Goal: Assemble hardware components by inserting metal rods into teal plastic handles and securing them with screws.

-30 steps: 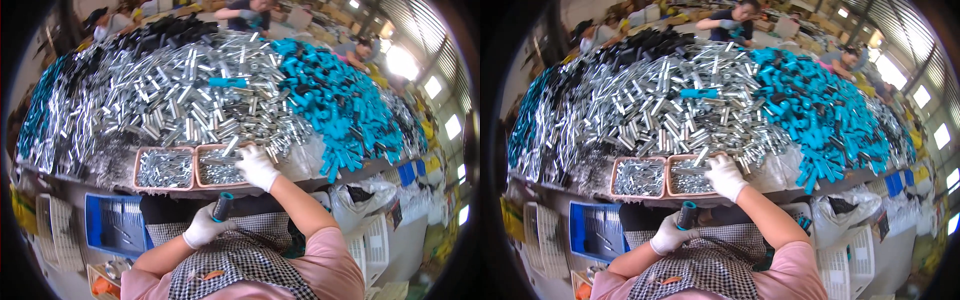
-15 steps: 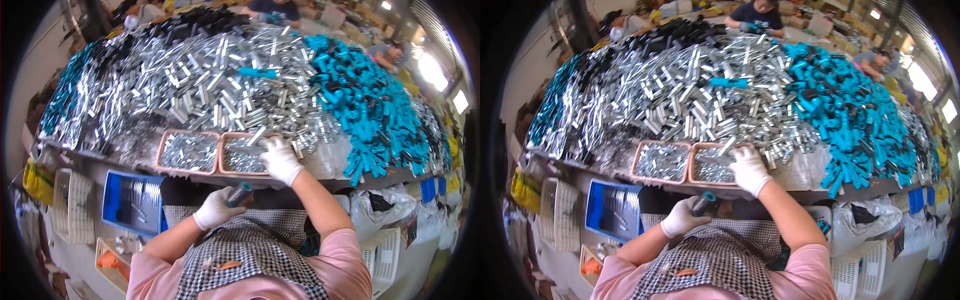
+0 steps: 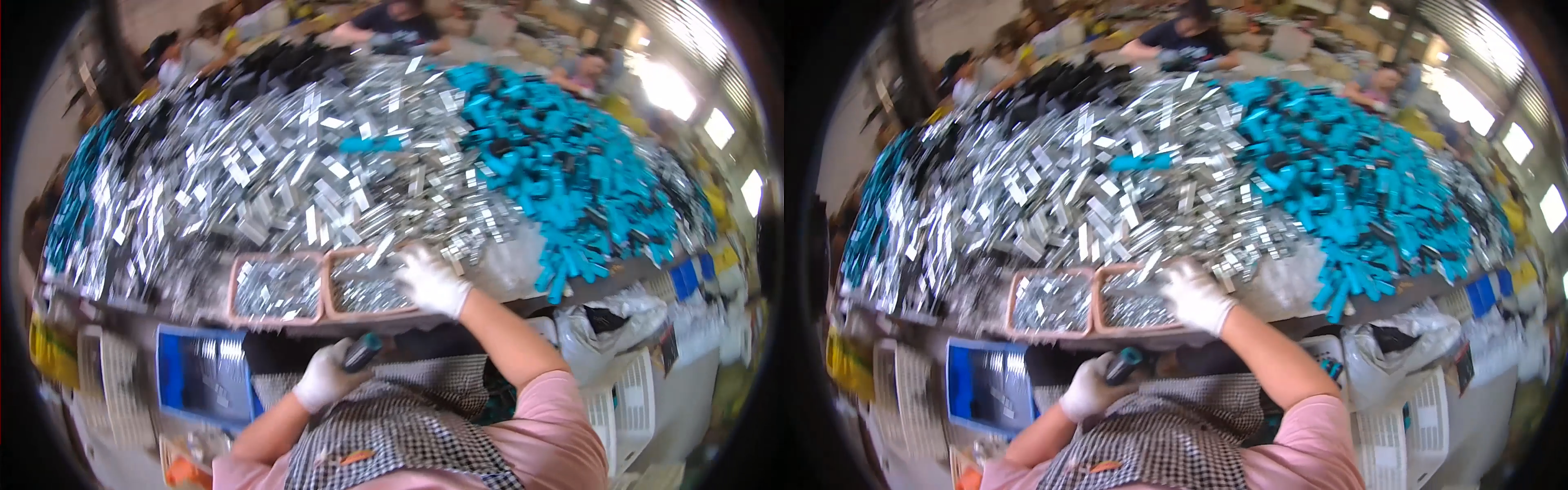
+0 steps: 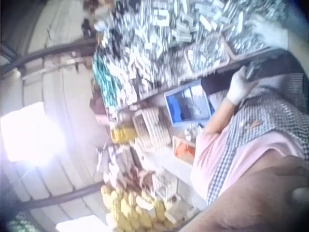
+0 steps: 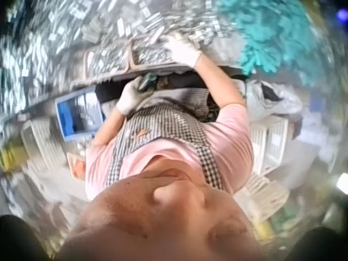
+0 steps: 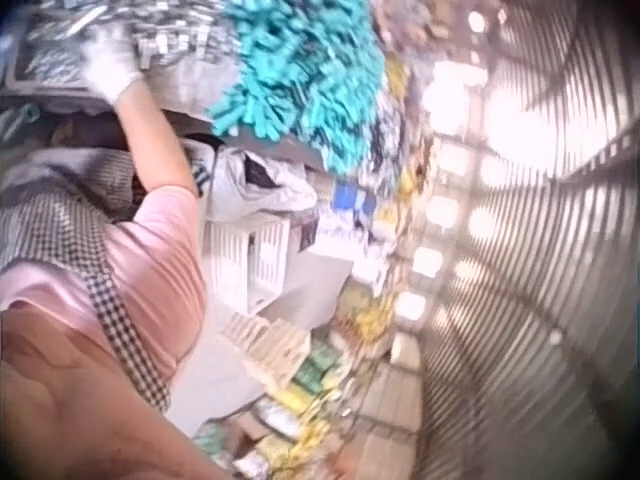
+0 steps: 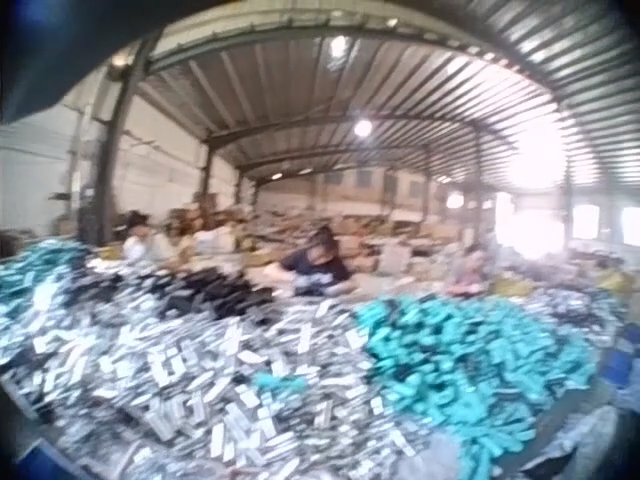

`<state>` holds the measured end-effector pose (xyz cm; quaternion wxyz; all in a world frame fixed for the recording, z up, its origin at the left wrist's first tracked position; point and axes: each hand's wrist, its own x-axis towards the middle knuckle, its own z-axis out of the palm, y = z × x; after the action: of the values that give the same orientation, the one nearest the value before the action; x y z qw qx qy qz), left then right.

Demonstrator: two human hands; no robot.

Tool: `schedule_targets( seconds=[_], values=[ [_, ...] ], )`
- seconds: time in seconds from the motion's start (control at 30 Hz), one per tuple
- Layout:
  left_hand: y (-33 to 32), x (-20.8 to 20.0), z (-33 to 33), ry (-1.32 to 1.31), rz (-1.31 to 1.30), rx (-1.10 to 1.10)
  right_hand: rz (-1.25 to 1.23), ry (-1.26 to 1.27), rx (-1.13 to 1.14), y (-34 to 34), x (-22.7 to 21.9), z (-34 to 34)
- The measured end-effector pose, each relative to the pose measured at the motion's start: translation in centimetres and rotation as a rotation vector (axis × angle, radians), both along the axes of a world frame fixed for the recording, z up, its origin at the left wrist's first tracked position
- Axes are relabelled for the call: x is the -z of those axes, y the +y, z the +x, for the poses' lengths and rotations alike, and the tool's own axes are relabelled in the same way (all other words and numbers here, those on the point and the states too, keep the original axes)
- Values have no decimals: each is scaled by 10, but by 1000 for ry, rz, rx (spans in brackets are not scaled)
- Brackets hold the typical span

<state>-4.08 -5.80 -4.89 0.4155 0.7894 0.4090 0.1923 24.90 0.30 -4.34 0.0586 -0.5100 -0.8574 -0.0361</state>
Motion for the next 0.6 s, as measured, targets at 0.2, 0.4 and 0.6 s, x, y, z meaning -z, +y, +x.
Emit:
schedule_targets(
  seconds=[0.2,0.4,0.6],
  values=[
    [8,-26,6,84,-167,-86,-40,504,209,-10,-22,-7],
    [24,-19,15,115,99,10,-198,918,-111,-58,-54,-2],
    [31,-9,45,123,286,223,-204,862,-69,-94,-21,-18]
  ],
)
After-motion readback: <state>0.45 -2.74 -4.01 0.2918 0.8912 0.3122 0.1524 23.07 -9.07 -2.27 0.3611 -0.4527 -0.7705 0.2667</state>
